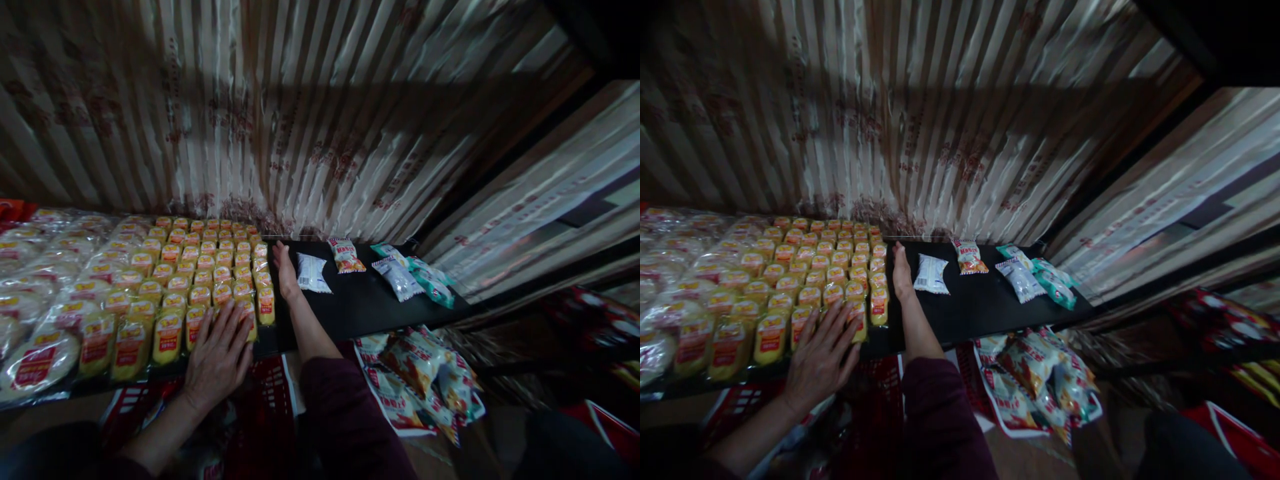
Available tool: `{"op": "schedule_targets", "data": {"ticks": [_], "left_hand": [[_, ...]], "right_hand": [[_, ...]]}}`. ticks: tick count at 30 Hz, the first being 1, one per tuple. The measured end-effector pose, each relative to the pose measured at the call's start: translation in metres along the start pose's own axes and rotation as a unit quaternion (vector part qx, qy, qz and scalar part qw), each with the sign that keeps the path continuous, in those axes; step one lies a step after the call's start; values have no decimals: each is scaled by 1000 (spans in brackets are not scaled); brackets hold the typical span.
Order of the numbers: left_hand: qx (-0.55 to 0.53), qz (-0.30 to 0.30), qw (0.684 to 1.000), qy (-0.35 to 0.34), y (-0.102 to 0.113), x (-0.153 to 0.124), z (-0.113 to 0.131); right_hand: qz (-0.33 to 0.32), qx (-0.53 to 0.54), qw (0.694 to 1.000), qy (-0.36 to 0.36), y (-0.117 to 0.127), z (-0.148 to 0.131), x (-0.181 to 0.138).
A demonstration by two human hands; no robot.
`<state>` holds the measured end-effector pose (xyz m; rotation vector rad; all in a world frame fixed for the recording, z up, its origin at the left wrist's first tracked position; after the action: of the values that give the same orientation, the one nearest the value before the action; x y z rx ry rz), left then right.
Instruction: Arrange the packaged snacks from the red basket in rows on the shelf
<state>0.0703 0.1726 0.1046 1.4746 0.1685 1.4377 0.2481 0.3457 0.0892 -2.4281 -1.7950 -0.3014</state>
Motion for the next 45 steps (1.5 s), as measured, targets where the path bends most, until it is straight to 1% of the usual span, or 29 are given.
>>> {"op": "schedule_targets", "data": {"ticks": [3, 7, 10, 13, 18, 20, 22, 26, 30, 34, 41, 45], "left_hand": [[12, 8, 1000, -19, 4, 1, 1], [9, 28, 999, -41, 9, 1, 2], [6, 48, 998, -46, 16, -7, 4], [2, 37, 998, -41, 23, -23, 8], [3, -26, 999, -29, 26, -54, 13], [14, -44, 999, -29, 24, -59, 15], [27, -57, 998, -27, 22, -58, 17], [51, -75, 996, -5, 17, -48, 18], [70, -85, 994, 5, 12, -40, 12], [76, -86, 993, -4, 10, -36, 6], [78, -87, 993, -13, 11, -30, 1], [70, -79, 994, -12, 9, -29, -1]], "right_hand": [[21, 51, 998, -8, 14, -14, -31], [90, 79, 993, 20, 29, -33, -85], [140, 86, 986, 33, 35, -41, -130], [151, 76, 985, 29, 37, -44, -169], [139, 40, 989, 18, 34, -42, -212], [128, 21, 991, 19, 32, -42, -225], [117, 4, 993, 26, 31, -42, -237], [107, -61, 991, 58, 35, -42, -256], [93, -122, 985, 82, 41, -39, -264], [89, -133, 982, 105, 41, -40, -264], [89, -146, 978, 121, 32, -42, -263], [81, -157, 974, 145, 32, -45, -252]]}}
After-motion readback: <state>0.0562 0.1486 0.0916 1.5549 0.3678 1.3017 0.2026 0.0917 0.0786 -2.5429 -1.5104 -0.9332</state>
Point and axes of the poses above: each hand's wrist, its own x-axis towards the middle knuckle, its own y-axis out of the back of the hand, z = x × y, the point moved 4 cm from there along x, towards the middle knuckle, and after that the axes turned 4 degrees about y, right-handed, at the moved point
